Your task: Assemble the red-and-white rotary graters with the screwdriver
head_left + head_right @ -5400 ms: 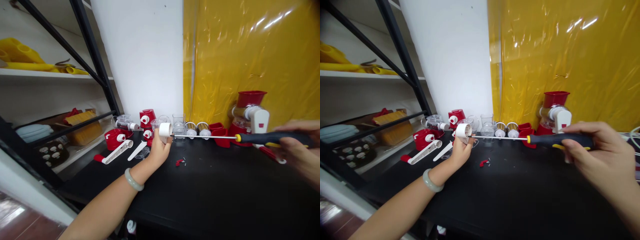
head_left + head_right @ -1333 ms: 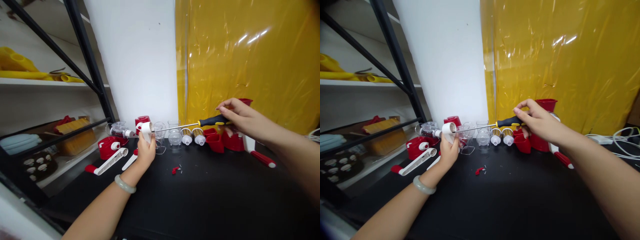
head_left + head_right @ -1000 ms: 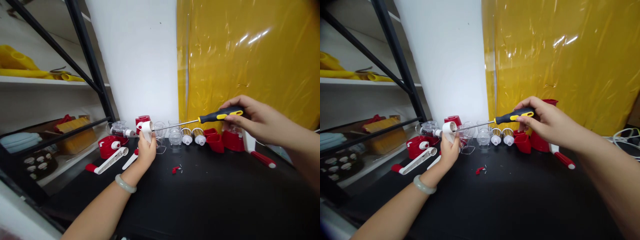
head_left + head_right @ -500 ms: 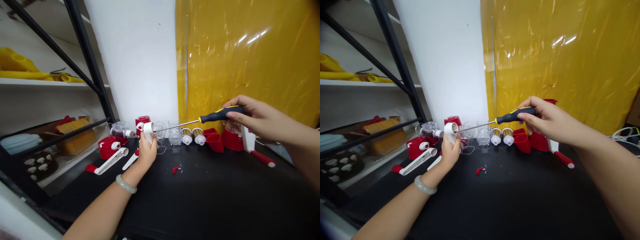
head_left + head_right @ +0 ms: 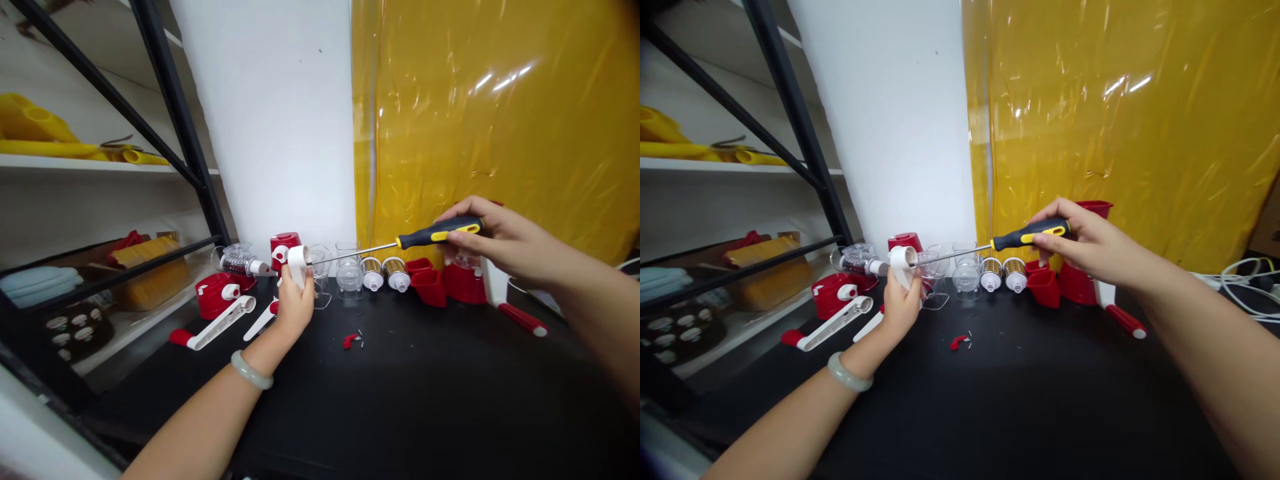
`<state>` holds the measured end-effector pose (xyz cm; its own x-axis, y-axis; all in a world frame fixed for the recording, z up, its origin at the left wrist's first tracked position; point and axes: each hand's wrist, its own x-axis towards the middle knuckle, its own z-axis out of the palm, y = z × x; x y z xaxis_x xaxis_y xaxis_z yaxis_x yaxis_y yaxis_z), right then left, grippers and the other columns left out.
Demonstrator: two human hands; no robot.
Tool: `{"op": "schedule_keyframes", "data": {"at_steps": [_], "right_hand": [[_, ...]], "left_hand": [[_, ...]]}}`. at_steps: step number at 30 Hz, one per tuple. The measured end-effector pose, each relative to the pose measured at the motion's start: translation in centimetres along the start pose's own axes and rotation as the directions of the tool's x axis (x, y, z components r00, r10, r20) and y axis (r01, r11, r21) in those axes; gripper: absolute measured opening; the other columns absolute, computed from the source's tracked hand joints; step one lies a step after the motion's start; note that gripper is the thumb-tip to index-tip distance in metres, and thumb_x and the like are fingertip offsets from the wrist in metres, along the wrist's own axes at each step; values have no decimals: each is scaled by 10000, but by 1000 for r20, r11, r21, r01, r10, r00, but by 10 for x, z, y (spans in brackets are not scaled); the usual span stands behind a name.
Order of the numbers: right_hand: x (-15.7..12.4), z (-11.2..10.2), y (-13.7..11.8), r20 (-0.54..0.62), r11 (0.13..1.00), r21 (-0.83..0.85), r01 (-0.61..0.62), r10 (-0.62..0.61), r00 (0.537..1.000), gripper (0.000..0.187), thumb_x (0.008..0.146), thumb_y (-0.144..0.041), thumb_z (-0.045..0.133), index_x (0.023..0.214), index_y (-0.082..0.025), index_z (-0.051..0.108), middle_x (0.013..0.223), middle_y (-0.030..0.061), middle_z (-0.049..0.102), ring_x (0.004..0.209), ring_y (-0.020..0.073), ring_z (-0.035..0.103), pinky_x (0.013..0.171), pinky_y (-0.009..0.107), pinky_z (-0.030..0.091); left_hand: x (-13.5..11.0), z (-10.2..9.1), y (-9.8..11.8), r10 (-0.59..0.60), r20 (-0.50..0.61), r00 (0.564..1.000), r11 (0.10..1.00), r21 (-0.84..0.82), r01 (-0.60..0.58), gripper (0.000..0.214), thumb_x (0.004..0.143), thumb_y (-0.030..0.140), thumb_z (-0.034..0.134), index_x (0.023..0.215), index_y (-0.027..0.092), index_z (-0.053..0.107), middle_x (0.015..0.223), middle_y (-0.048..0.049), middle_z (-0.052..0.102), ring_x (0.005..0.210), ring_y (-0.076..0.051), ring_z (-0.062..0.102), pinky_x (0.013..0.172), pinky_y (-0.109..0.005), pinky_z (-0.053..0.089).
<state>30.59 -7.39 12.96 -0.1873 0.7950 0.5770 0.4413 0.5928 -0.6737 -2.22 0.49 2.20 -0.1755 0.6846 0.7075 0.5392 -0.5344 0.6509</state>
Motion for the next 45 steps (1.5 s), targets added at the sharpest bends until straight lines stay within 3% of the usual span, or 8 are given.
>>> {"op": "schedule_keyframes", "data": {"at_steps": [5,12,16,23,28,32,39,45], "right_hand": [[0,-1,-9,-7,957,-269,-109,111,994,515,880,-666,434,701,-183,456,448,-21,506,338,67,416,385,207,345],[-2,-7,3,64,999,37,-24,21,998,529,819,-519,653,1219,-306,380,890,12,652,722,139,635,600,235,486],[-3,-5,-1,55,998,-51,40,-37,998,378,822,-533,640,971,-222,486,703,-12,614,541,82,523,501,200,415],[2,5,-7,-64,979,-152,-139,130,989,542,872,-696,414,703,-183,453,440,-20,483,340,71,420,362,198,328],[1,3,-4,-52,999,44,15,-13,999,506,758,-551,701,1099,-269,454,911,10,632,585,90,588,503,204,470],[-2,0,-8,7,991,-107,85,-85,996,397,762,-512,710,976,-216,551,767,2,624,557,75,548,506,192,446],[5,2,-2,-36,959,-63,-277,275,961,523,828,-695,496,699,-191,451,476,-8,527,349,77,419,355,207,298],[-2,-3,-3,68,961,200,-191,181,981,539,763,-554,689,1163,-327,409,638,-51,572,531,115,519,487,214,391]], "left_hand": [[1,-1,-1,6,-23,1000,1000,24,-5,295,887,417,519,1052,187,437,647,4,612,538,-188,615,531,-278,440],[3,-1,-2,11,-34,999,1000,29,-10,326,882,415,522,1085,173,439,650,6,611,533,-186,612,543,-281,439],[4,-1,-2,3,-53,999,999,43,-1,312,884,408,521,1078,175,445,635,12,605,528,-185,609,539,-278,435],[4,-3,-3,87,-88,992,990,116,-77,298,869,380,541,1066,169,469,709,-28,638,610,-208,630,557,-287,426],[3,-1,-3,29,-2,1000,998,50,-29,273,882,390,522,1054,191,449,673,-5,622,564,-189,621,546,-278,438],[1,0,-3,8,-2,1000,1000,29,-8,266,888,393,517,1050,198,437,629,15,606,531,-180,613,531,-270,435],[-2,0,-1,40,9,999,999,31,-40,278,879,391,534,1053,192,446,616,16,606,548,-188,622,545,-276,446],[0,0,2,7,15,1000,1000,-16,-7,270,894,400,518,1043,193,431,603,29,591,493,-165,595,518,-264,443]]}}
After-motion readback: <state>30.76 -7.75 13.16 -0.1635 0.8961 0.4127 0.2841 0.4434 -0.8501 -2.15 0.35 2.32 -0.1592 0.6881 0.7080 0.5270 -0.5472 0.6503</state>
